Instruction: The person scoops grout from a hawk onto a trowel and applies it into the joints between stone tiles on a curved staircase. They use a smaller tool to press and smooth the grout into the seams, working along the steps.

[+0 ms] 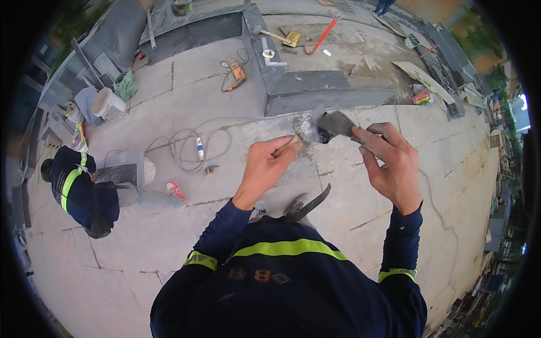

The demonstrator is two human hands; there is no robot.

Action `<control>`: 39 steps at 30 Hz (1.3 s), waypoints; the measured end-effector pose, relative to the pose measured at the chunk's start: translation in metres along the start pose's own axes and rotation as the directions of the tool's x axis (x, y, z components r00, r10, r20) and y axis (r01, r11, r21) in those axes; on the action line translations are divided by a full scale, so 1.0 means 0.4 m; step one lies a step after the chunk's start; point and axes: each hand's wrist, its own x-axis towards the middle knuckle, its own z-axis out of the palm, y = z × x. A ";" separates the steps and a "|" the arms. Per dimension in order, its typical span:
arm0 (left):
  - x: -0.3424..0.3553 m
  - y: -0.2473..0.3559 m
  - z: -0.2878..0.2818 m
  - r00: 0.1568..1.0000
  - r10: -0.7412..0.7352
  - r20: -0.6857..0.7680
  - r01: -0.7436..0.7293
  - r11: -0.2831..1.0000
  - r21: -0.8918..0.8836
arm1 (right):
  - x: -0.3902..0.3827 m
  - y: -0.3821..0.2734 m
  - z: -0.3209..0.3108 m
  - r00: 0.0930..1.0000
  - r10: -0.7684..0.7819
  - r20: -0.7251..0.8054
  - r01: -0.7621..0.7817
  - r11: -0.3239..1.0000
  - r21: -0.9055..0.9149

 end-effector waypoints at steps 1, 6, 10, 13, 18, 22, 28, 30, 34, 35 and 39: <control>-0.002 -0.001 0.001 1.000 0.005 0.003 -0.005 1.000 -0.004 | -0.001 0.001 -0.003 0.999 0.002 0.040 -0.003 1.000 0.009; 0.007 -0.014 0.014 0.994 -0.099 0.035 0.102 0.991 -0.083 | -0.006 0.026 -0.015 1.000 0.023 -0.004 -0.023 1.000 0.006; 0.016 -0.017 0.020 0.994 -0.092 0.056 0.096 0.994 -0.060 | -0.011 0.051 -0.020 0.987 0.066 0.146 -0.063 0.998 -0.021; 0.020 -0.019 0.022 0.995 -0.073 0.070 0.079 0.994 -0.082 | -0.016 0.067 -0.016 0.984 0.089 0.152 -0.095 0.995 0.035; 0.032 -0.018 0.010 0.966 -0.183 0.185 0.226 0.941 -0.253 | -0.025 0.136 -0.005 0.988 0.100 0.121 -0.131 0.947 0.293; 0.046 -0.018 0.005 0.930 -0.203 0.305 0.319 0.859 -0.400 | -0.077 0.198 0.067 0.984 0.162 0.079 -0.179 0.822 0.541; 0.083 0.007 0.069 0.943 -0.094 0.318 0.287 0.714 -0.639 | -0.139 0.194 0.200 0.808 0.584 -0.083 -0.389 0.633 0.670; 0.104 0.022 0.099 0.967 -0.082 0.240 0.224 0.722 -0.655 | -0.169 0.123 0.239 0.681 0.718 0.147 -0.356 0.149 0.923; 0.136 0.050 0.144 0.982 -0.090 0.163 0.171 0.786 -0.594 | -0.183 0.045 0.274 0.701 0.662 0.264 -0.248 -0.121 0.961; 0.139 0.054 0.151 0.984 -0.118 0.132 0.173 0.809 -0.562 | -0.184 0.040 0.271 0.724 0.636 0.266 -0.233 -0.137 0.963; 0.132 0.058 0.164 0.996 -0.081 0.037 0.089 0.879 -0.469 | -0.182 0.040 0.238 0.715 0.645 0.268 -0.244 -0.129 0.961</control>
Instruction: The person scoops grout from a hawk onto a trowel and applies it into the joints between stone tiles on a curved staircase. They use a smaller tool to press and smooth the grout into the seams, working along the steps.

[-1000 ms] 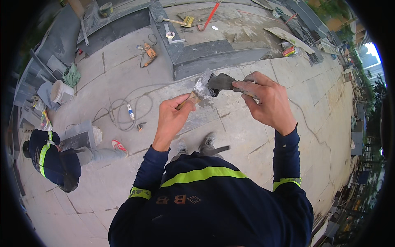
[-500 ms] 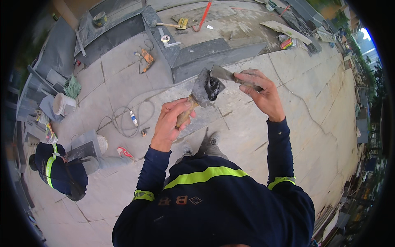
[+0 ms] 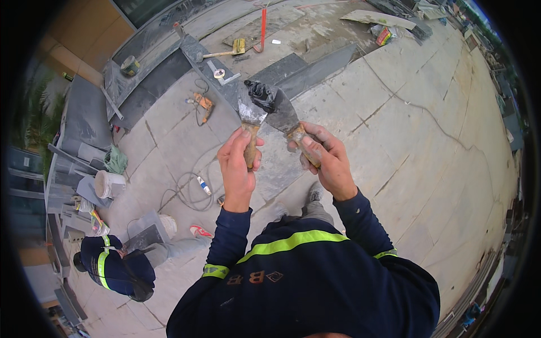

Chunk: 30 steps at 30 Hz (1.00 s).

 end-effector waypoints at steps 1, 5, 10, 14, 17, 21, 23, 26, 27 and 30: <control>-0.010 -0.001 -0.001 1.000 0.026 0.001 -0.026 1.000 0.015 | -0.012 -0.007 0.002 1.000 -0.005 -0.007 0.005 1.000 -0.013; -0.024 -0.015 0.007 0.990 0.138 -0.036 -0.135 0.988 0.080 | -0.026 -0.013 0.009 1.000 -0.002 -0.014 0.002 1.000 -0.019; -0.032 -0.030 0.016 0.971 0.224 -0.084 -0.208 0.963 0.173 | -0.017 -0.004 0.011 1.000 0.015 0.000 -0.015 1.000 -0.009; -0.041 -0.038 0.021 0.967 0.245 -0.074 -0.225 0.953 0.203 | -0.017 0.001 0.021 0.999 0.026 -0.027 -0.026 1.000 -0.018; -0.050 -0.065 0.030 0.939 0.344 -0.017 -0.320 0.889 0.328 | -0.021 0.020 0.039 0.996 0.047 -0.076 -0.046 0.999 0.005; -0.064 -0.123 0.024 0.883 0.464 0.062 -0.440 0.777 0.451 | -0.024 0.051 0.061 0.995 0.035 -0.096 -0.023 0.993 0.119; -0.073 -0.146 0.004 0.856 0.505 0.108 -0.473 0.684 0.555 | -0.027 0.054 0.068 0.994 0.013 -0.105 0.005 0.985 0.170; -0.075 -0.151 -0.038 0.745 0.610 0.271 -0.599 0.433 0.673 | -0.021 0.019 0.060 0.997 -0.066 -0.032 0.070 0.986 0.153; -0.073 -0.144 -0.054 0.825 0.521 0.220 -0.514 0.527 0.677 | -0.014 0.001 0.053 0.992 -0.113 -0.050 0.117 0.988 0.099; -0.054 -0.100 -0.089 0.948 0.306 0.084 -0.304 0.799 0.519 | 0.018 -0.089 -0.017 0.963 -0.262 0.060 0.268 0.953 -0.142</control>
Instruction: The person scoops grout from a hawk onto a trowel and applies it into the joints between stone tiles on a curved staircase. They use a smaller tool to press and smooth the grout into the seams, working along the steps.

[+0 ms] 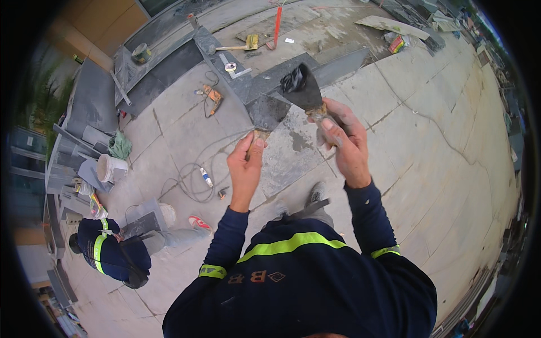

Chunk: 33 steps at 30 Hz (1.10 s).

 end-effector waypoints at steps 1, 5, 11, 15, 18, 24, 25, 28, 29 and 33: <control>0.010 0.009 -0.019 0.991 -0.124 0.051 0.130 0.983 -0.130 | 0.022 -0.012 -0.024 0.988 -0.128 0.082 0.139 0.979 -0.149; 0.039 0.048 -0.084 0.930 -0.237 0.279 0.333 0.864 -0.376 | 0.071 -0.023 -0.088 0.904 -0.254 0.345 0.399 0.792 -0.463; 0.012 0.072 -0.099 0.902 -0.248 0.353 0.389 0.822 -0.417 | 0.119 -0.055 -0.103 0.865 -0.271 0.422 0.492 0.620 -0.611; -0.004 0.076 -0.098 0.920 -0.306 0.243 0.375 0.867 -0.328 | 0.138 -0.106 -0.092 0.826 -0.314 0.468 0.553 0.298 -0.778; -0.009 0.075 -0.101 0.940 -0.309 0.141 0.333 0.922 -0.198 | 0.118 -0.134 -0.061 0.774 -0.309 0.552 0.606 0.112 -0.787; -0.010 0.063 -0.101 0.936 -0.337 0.100 0.347 0.931 -0.112 | 0.115 -0.177 0.016 0.789 -0.127 0.602 0.608 0.014 -0.794; -0.011 0.061 -0.099 0.938 -0.333 0.098 0.342 0.933 -0.109 | 0.119 -0.179 0.028 0.782 -0.176 0.598 0.610 0.015 -0.792; -0.016 0.059 -0.100 0.939 -0.330 0.099 0.338 0.938 -0.078 | 0.137 -0.179 0.056 0.785 0.079 0.614 0.617 -0.028 -0.786; -0.018 0.059 -0.102 0.935 -0.343 0.092 0.350 0.934 -0.075 | 0.143 -0.181 0.058 0.771 -0.009 0.637 0.637 -0.017 -0.771; -0.023 0.064 -0.107 0.930 -0.363 0.060 0.368 0.922 -0.124 | 0.149 -0.170 0.065 0.768 -0.012 0.640 0.640 0.028 -0.768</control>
